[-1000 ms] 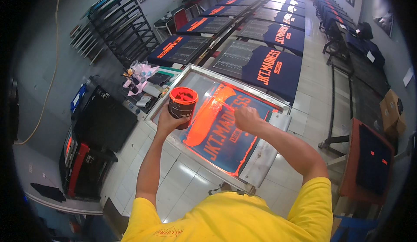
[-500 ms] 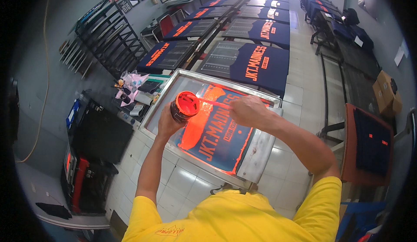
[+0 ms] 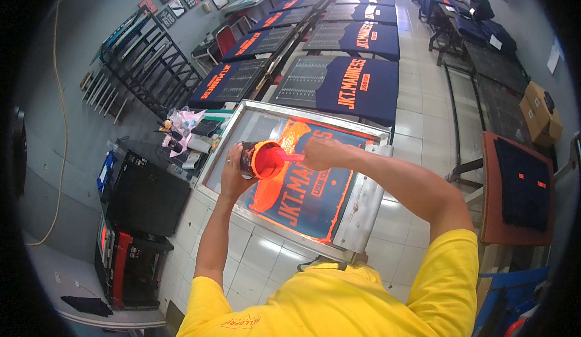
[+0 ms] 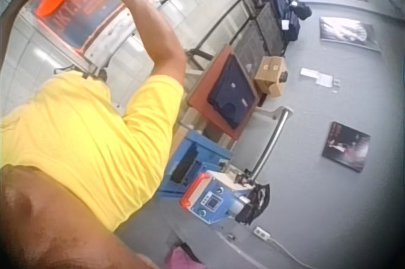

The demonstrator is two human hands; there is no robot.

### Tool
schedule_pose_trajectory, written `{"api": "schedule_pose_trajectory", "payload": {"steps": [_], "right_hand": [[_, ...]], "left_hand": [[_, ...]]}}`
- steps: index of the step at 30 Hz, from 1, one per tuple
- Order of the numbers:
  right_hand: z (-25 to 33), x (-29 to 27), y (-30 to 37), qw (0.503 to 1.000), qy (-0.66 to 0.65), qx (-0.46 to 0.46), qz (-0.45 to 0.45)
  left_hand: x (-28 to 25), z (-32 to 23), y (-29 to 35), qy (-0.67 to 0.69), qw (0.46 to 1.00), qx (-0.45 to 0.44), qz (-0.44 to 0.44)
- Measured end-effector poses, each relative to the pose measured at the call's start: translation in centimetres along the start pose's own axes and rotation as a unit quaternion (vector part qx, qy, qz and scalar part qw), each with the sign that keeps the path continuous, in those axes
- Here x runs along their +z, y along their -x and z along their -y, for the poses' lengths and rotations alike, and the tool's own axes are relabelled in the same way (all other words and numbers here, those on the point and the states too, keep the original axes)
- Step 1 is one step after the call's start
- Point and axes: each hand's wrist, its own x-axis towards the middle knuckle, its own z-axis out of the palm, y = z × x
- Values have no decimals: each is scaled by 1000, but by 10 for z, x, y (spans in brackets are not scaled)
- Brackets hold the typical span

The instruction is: The person performs screen printing on a series of shirts by applying orange ink through a screen with a squeegee and then refilling the ink on the screen from a container.

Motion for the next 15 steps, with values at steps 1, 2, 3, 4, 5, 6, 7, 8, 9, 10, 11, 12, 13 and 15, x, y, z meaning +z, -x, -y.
{"api": "schedule_pose_trajectory", "payload": {"steps": [1, 2, 3, 4, 5, 6, 7, 8, 9, 10, 11, 12, 13, 15], "right_hand": [[-9, 8, -4, 997, -66, 2, 25], [-12, 11, -5, 990, -133, 2, 50], [-16, 14, -5, 976, -198, 26, 87], [-18, 17, -5, 956, -262, 49, 123], [-19, 19, -5, 930, -325, 72, 158], [-19, 23, -4, 911, -366, 82, 170], [-17, 29, -3, 890, -407, 91, 183], [-16, 34, -2, 867, -447, 101, 194], [-16, 40, -1, 842, -486, 107, 210], [-18, 47, 0, 814, -524, 113, 226], [-19, 53, 1, 785, -559, 117, 241], [-19, 57, 3, 759, -591, 111, 247], [-19, 61, 5, 733, -623, 105, 253], [-20, 74, 5, 673, -683, 94, 267]], "left_hand": [[2, 0, 0, 5, 1000, 4, -1], [3, 1, 1, 5, 1000, 6, 0], [3, 0, 1, 5, 1000, 8, 0], [3, 0, 2, 5, 1000, 10, 1], [4, 2, 2, -1, 1000, 9, 2], [5, 3, 3, -7, 1000, 9, 3], [6, 5, 3, -13, 1000, 8, 4], [6, 5, 4, -12, 1000, 8, 3], [6, 5, 4, -11, 1000, 7, 3], [7, 5, 4, -9, 1000, 7, 2], [6, 6, 3, -8, 1000, 4, 0], [7, 6, 2, -6, 1000, 0, -3], [7, 7, 1, -4, 1000, -3, -6], [8, 10, -1, -15, 1000, 1, -15]]}}
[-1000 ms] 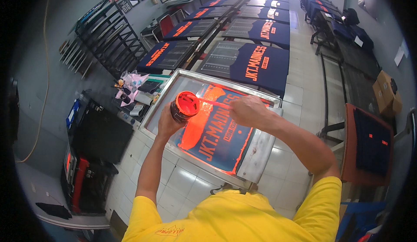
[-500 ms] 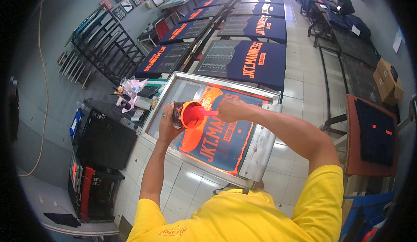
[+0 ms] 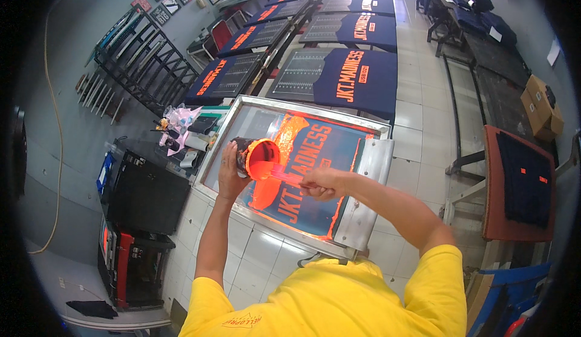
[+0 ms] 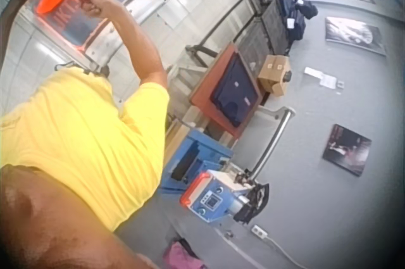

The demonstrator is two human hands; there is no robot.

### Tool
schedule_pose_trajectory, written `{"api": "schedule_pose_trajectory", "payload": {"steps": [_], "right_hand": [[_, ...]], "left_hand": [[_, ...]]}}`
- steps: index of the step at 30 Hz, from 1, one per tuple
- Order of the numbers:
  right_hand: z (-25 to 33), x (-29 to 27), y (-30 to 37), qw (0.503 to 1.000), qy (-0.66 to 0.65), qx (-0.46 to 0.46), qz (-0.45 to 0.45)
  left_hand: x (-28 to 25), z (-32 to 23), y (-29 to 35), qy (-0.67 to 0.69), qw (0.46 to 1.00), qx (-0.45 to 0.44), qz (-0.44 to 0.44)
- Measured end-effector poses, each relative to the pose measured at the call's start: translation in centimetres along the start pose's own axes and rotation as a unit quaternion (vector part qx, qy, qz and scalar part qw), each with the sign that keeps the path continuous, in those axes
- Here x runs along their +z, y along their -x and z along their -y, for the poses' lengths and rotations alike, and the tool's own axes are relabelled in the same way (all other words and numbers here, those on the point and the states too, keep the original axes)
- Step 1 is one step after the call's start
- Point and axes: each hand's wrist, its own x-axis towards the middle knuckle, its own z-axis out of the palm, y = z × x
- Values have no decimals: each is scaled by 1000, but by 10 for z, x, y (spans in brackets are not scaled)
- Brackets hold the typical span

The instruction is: The person performs screen printing on a series of shirts by applying orange ink through a screen with a squeegee and then refilling the ink on the screen from a container.

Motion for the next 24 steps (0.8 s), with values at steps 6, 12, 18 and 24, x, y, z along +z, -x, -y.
{"api": "schedule_pose_trajectory", "payload": {"steps": [6, 12, 18, 24], "right_hand": [[-39, 1, -24, 973, -202, -52, 98], [-48, 3, -24, 958, -229, -121, 120], [-38, -6, -3, 972, -185, -124, 80], [-23, -19, 13, 981, -123, -150, 8]], "left_hand": [[9, -5, -1, 12, 999, -36, -33], [21, -17, 2, 41, 990, -125, -46], [13, -31, 7, 66, 971, -228, 10], [-10, -51, -8, 104, 948, -294, 68]]}}
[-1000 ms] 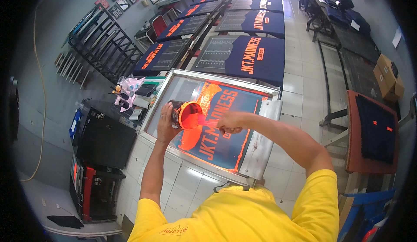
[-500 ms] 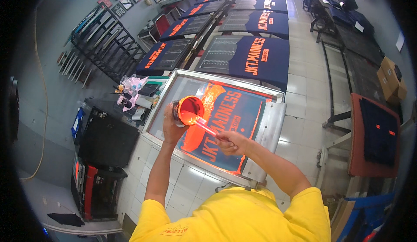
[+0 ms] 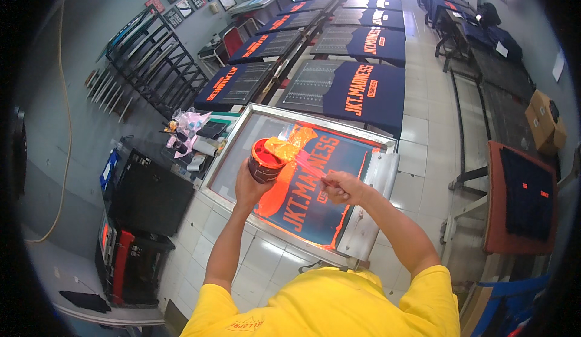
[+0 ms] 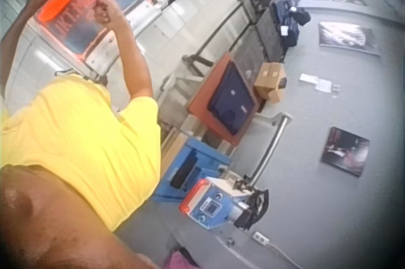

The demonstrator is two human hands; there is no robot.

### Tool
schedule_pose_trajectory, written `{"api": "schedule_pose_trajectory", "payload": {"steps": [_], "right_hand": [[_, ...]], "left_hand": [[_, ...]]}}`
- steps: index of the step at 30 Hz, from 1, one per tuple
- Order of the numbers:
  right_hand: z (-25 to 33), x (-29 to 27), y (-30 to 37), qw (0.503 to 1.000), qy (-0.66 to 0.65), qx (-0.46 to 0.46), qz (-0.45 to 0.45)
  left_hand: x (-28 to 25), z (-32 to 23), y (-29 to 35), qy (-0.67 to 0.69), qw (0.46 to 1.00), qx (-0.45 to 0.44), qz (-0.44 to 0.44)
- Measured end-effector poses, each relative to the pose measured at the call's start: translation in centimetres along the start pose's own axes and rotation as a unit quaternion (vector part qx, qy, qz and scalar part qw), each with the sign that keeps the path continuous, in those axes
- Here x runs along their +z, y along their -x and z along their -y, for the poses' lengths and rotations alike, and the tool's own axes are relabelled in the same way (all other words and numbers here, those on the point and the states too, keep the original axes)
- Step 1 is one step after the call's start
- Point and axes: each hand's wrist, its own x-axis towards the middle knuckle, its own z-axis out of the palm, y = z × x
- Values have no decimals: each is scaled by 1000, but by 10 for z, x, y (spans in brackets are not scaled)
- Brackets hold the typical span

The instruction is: The person performs screen printing on a series of shirts by applying orange ink through a screen with a squeegee and then refilling the ink on the screen from a container.

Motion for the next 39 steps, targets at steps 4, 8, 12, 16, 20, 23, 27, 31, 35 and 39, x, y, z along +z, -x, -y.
{"api": "schedule_pose_trajectory", "payload": {"steps": [4, 8, 12, 16, 20, 23, 27, 31, 35, 39], "right_hand": [[20, -8, -4, 994, 71, -17, -81], [36, -20, -18, 972, 154, -51, -170], [41, -37, -44, 923, 272, -66, -263], [41, -74, -71, 769, 515, -161, -343], [28, -53, -84, 446, 793, -138, -392], [3, -55, -92, 375, 859, -35, -346], [-21, -28, -97, 347, 885, -32, -310], [-36, -6, -108, 330, 892, -60, -302], [-64, 7, -110, 240, 932, -43, -268], [-92, 23, -102, 206, 939, -96, -260]], "left_hand": [[-12, -17, -6, -22, 997, -63, 49], [-19, -24, -19, -38, 991, -105, 76], [-25, -22, -41, -10, 985, -130, 116], [-20, -19, -69, 53, 981, -124, 139], [-33, -7, -75, 79, 986, -102, 108], [-36, -2, -72, 118, 983, -94, 104], [-52, -7, -59, 127, 986, -91, 67], [-59, 6, -53, 156, 982, -93, 55], [-56, 34, -44, 146, 986, -82, 30], [-54, 55, -35, 151, 983, -99, 32]]}}
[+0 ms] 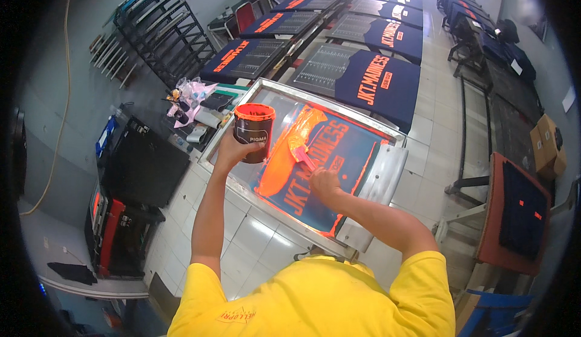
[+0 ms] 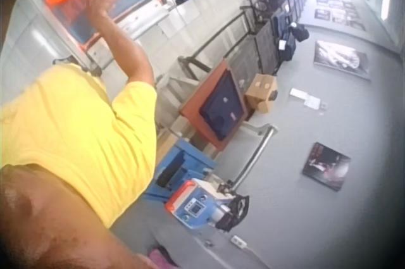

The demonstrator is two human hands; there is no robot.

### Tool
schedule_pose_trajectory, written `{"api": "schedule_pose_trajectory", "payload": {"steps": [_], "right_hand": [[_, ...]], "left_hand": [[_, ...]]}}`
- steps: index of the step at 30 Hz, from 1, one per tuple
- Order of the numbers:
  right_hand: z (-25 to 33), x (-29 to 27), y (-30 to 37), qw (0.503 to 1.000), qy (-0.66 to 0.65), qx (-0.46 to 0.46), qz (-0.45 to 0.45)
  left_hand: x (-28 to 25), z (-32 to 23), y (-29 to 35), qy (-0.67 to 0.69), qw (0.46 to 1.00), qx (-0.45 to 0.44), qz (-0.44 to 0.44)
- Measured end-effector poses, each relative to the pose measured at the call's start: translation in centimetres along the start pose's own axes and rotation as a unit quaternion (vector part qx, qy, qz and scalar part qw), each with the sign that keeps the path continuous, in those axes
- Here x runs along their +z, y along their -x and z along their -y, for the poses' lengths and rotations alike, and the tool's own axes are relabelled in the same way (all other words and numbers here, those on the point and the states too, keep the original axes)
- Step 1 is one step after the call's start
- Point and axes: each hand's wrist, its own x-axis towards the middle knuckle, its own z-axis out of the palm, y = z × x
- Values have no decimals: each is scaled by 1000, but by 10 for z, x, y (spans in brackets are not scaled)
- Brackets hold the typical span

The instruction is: The person performs screen printing on a series of shirts by applying orange ink through a screen with a squeegee and then refilling the ink on the screen from a container.

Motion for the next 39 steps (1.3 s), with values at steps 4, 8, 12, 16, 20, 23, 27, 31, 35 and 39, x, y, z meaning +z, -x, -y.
{"api": "schedule_pose_trajectory", "payload": {"steps": [4, 8, 12, 16, 20, 23, 27, 31, 35, 39], "right_hand": [[11, -25, 21, 998, -18, -43, 29], [7, -65, 30, 994, -74, -53, 53], [-17, -99, 32, 987, -115, -86, 71], [-40, -114, 21, 972, -195, -34, 125], [-65, -123, 13, 964, -237, 9, 124], [-85, -114, 14, 957, -270, 56, 85], [-113, -120, 26, 952, -276, 102, 80], [-134, -107, 44, 944, -284, 162, 52], [-150, -72, 66, 955, -220, 192, 55], [-139, -40, 78, 974, -125, 175, 66]], "left_hand": [[2, 9, 8, 4, 1000, -20, -6], [0, 21, 15, 11, 999, 3, -42], [1, 34, 20, 5, 998, 3, -68], [1, 42, 28, -4, 996, 9, -85], [2, 46, 36, -12, 993, 16, -113], [4, 52, 36, 19, 994, 16, -108], [4, 47, 42, 22, 994, 3, -111], [5, 48, 43, 30, 994, -3, -103], [11, 37, 43, 30, 996, -11, -87], [22, 36, 39, 41, 996, 2, -84]]}}
